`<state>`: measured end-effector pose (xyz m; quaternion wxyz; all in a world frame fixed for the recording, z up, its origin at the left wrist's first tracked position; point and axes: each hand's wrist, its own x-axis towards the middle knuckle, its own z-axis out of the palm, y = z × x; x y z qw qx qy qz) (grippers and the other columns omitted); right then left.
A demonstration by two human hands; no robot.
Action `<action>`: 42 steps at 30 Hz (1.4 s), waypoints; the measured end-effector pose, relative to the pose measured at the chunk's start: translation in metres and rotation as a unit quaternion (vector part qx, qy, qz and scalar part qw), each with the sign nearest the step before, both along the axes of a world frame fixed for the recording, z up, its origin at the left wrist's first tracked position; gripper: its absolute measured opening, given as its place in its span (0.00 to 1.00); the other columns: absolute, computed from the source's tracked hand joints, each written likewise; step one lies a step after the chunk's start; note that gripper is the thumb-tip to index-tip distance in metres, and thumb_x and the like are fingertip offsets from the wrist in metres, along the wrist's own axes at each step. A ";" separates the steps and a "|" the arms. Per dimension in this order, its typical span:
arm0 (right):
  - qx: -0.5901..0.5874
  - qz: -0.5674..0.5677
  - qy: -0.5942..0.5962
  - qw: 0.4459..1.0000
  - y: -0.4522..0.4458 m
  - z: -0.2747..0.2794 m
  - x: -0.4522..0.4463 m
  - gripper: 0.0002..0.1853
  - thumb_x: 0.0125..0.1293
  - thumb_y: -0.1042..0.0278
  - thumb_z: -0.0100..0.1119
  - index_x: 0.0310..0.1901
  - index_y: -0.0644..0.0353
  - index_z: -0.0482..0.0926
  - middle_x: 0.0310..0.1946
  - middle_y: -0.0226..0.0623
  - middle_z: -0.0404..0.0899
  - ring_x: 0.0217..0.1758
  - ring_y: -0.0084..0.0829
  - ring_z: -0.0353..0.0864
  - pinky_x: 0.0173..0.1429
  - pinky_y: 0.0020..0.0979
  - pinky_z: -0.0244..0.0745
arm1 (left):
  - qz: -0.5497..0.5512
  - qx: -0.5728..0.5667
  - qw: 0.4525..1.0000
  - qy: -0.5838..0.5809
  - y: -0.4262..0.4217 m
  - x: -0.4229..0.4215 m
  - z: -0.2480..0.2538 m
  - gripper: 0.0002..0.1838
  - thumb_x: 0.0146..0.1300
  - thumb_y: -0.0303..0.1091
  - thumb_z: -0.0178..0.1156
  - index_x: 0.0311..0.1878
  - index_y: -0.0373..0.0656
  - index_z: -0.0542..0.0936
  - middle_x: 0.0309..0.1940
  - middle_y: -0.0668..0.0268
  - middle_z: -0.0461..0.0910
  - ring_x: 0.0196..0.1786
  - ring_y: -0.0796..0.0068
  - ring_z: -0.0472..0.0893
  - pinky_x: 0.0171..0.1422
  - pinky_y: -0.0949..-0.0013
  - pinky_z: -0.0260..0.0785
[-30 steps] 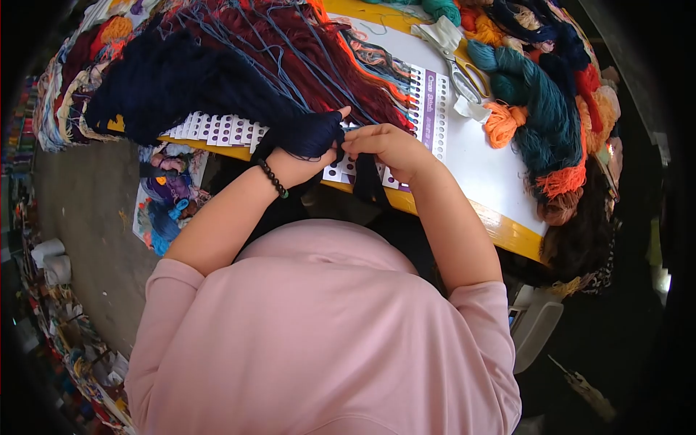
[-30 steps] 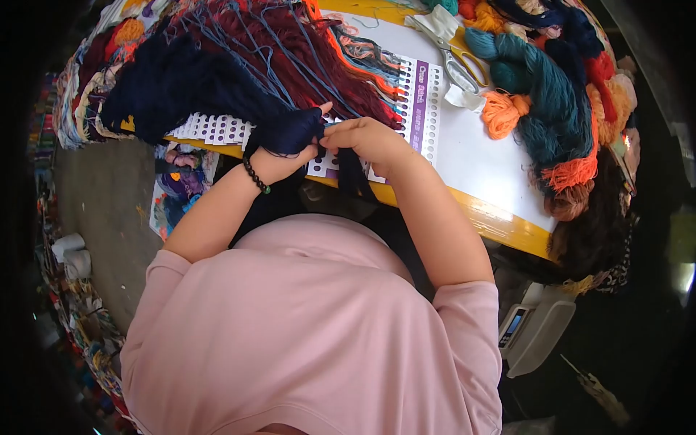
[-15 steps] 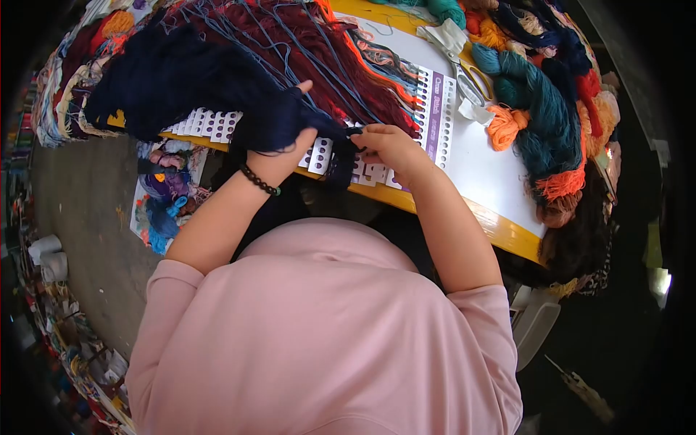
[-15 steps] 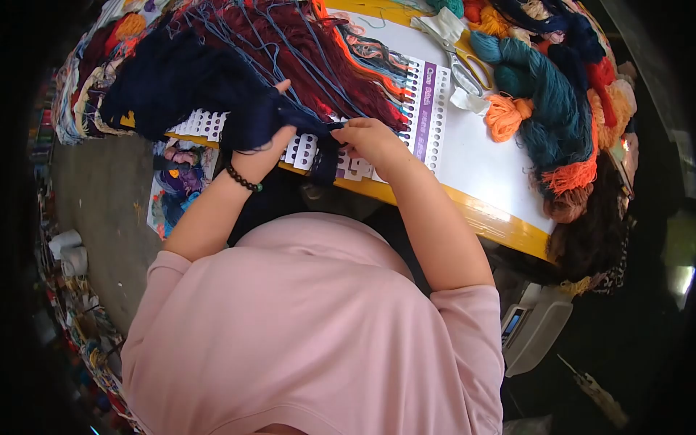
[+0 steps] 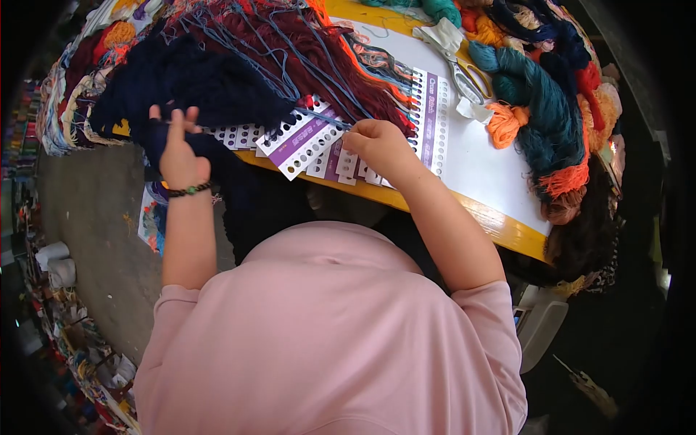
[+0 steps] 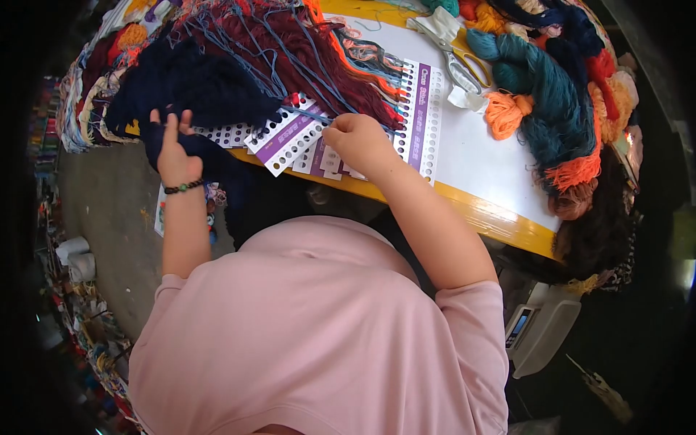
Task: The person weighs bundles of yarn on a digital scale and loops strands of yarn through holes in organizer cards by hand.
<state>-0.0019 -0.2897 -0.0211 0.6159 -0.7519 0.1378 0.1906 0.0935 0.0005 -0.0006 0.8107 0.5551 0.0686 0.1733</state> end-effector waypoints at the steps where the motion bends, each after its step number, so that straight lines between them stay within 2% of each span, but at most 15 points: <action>1: -0.069 0.017 0.012 0.997 0.001 0.004 0.001 0.12 0.60 0.62 0.60 0.39 0.60 0.83 0.29 0.28 0.80 0.33 0.21 0.75 0.39 0.23 0.69 | -0.085 0.004 0.996 0.025 -0.010 -0.011 0.004 0.28 0.64 0.28 0.58 0.67 0.44 0.62 0.49 0.64 0.78 0.37 0.79 0.79 0.33 0.78 0.65; 2: -0.045 0.045 0.029 0.998 0.001 -0.003 0.004 0.11 0.59 0.63 0.61 0.37 0.61 0.83 0.29 0.30 0.80 0.32 0.21 0.75 0.39 0.26 0.70 | -0.184 -0.024 0.978 0.095 -0.018 -0.019 0.010 0.28 0.64 0.28 0.56 0.67 0.45 0.62 0.51 0.64 0.78 0.34 0.81 0.77 0.32 0.79 0.64; 5: -0.098 0.006 -0.072 0.993 0.017 -0.004 -0.002 0.11 0.58 0.63 0.63 0.36 0.62 0.82 0.28 0.34 0.80 0.33 0.25 0.77 0.40 0.30 0.72 | -0.242 -0.044 0.963 0.109 -0.040 -0.030 0.017 0.30 0.64 0.27 0.54 0.69 0.47 0.59 0.56 0.63 0.75 0.31 0.83 0.72 0.32 0.81 0.64; 9: -0.272 0.089 -0.372 0.883 0.039 -0.001 -0.011 0.19 0.54 0.62 0.65 0.49 0.52 0.80 0.48 0.41 0.76 0.47 0.43 0.76 0.50 0.39 0.74 | -0.379 -0.158 0.908 0.079 -0.032 -0.025 0.029 0.31 0.66 0.28 0.51 0.71 0.56 0.57 0.61 0.63 0.68 0.31 0.85 0.69 0.32 0.82 0.64; 16: -0.416 0.147 -0.353 0.825 0.013 -0.015 -0.025 0.17 0.57 0.65 0.62 0.50 0.45 0.82 0.52 0.33 0.75 0.51 0.38 0.74 0.51 0.40 0.69 | -0.400 -0.240 0.885 0.008 0.068 0.025 0.050 0.25 0.70 0.29 0.47 0.70 0.54 0.62 0.47 0.69 0.72 0.29 0.87 0.68 0.33 0.83 0.64; 19: -0.449 0.155 -0.364 0.801 0.006 -0.020 -0.031 0.17 0.57 0.65 0.61 0.50 0.44 0.82 0.52 0.32 0.75 0.51 0.37 0.74 0.50 0.39 0.69 | -0.254 -0.194 0.947 -0.031 0.122 0.050 0.038 0.25 0.66 0.27 0.52 0.67 0.51 0.66 0.48 0.66 0.74 0.34 0.82 0.73 0.38 0.80 0.68; 21: -0.450 0.145 -0.359 0.805 0.006 -0.016 -0.032 0.15 0.57 0.66 0.61 0.48 0.44 0.83 0.52 0.32 0.75 0.52 0.37 0.74 0.50 0.39 0.69 | 0.062 -0.011 0.996 0.070 0.126 0.058 0.029 0.26 0.64 0.25 0.54 0.66 0.50 0.67 0.49 0.65 0.73 0.40 0.77 0.77 0.41 0.75 0.70; 22: -0.436 0.131 -0.361 0.814 0.007 -0.016 -0.033 0.15 0.56 0.67 0.62 0.46 0.47 0.83 0.50 0.33 0.76 0.51 0.38 0.74 0.50 0.40 0.69 | 0.093 0.051 0.990 0.095 0.125 0.045 0.020 0.28 0.61 0.23 0.56 0.66 0.46 0.67 0.49 0.64 0.73 0.46 0.73 0.78 0.44 0.71 0.71; 25: -0.386 0.080 -0.371 0.841 0.009 -0.010 -0.025 0.12 0.54 0.68 0.63 0.42 0.51 0.83 0.45 0.36 0.78 0.48 0.40 0.76 0.48 0.40 0.71 | 0.035 0.263 0.964 0.017 0.067 -0.002 0.009 0.25 0.57 0.27 0.58 0.61 0.40 0.73 0.53 0.63 0.77 0.42 0.78 0.77 0.40 0.77 0.67; 28: -0.281 0.016 -0.346 0.895 0.028 0.005 -0.013 0.10 0.54 0.68 0.63 0.39 0.57 0.81 0.37 0.40 0.80 0.38 0.43 0.79 0.42 0.39 0.75 | -0.240 0.370 0.895 0.065 0.010 -0.042 0.018 0.23 0.56 0.27 0.55 0.57 0.42 0.76 0.64 0.67 0.69 0.37 0.83 0.76 0.37 0.80 0.67; 31: -0.251 0.030 -0.312 0.916 0.049 0.004 0.003 0.12 0.52 0.67 0.65 0.40 0.57 0.79 0.34 0.39 0.79 0.37 0.42 0.79 0.41 0.39 0.75 | -0.327 0.507 0.780 -0.166 -0.026 -0.032 -0.015 0.37 0.49 0.19 0.57 0.67 0.41 0.64 0.50 0.59 0.78 0.49 0.66 0.78 0.53 0.65 0.69; 33: -0.263 0.025 -0.307 0.914 0.055 -0.004 0.010 0.13 0.51 0.66 0.67 0.39 0.56 0.79 0.33 0.39 0.78 0.37 0.43 0.79 0.41 0.40 0.75 | -0.299 0.620 0.705 -0.172 -0.038 -0.027 -0.024 0.38 0.48 0.19 0.57 0.67 0.42 0.64 0.43 0.58 0.78 0.45 0.61 0.78 0.50 0.63 0.70; 37: -0.270 0.038 -0.327 0.905 0.054 -0.014 0.015 0.14 0.51 0.66 0.68 0.39 0.60 0.79 0.34 0.42 0.77 0.34 0.41 0.79 0.39 0.37 0.75 | -0.266 0.657 0.681 -0.185 -0.048 -0.025 -0.024 0.37 0.47 0.18 0.57 0.66 0.42 0.66 0.37 0.58 0.77 0.42 0.57 0.78 0.47 0.62 0.70; 40: -0.266 0.033 -0.335 0.903 0.051 -0.014 0.014 0.14 0.50 0.67 0.68 0.39 0.60 0.79 0.35 0.43 0.76 0.36 0.42 0.79 0.39 0.37 0.74 | -0.254 0.613 0.711 -0.232 -0.053 -0.029 -0.021 0.34 0.48 0.18 0.57 0.64 0.41 0.69 0.36 0.59 0.77 0.39 0.60 0.78 0.46 0.64 0.70; 42: -0.267 0.036 -0.373 0.888 0.049 -0.018 0.014 0.13 0.51 0.68 0.67 0.38 0.61 0.78 0.35 0.43 0.75 0.35 0.43 0.78 0.39 0.38 0.74 | -0.311 0.493 0.794 -0.170 -0.059 -0.038 -0.010 0.31 0.51 0.19 0.58 0.62 0.40 0.71 0.35 0.59 0.78 0.38 0.61 0.77 0.46 0.66 0.69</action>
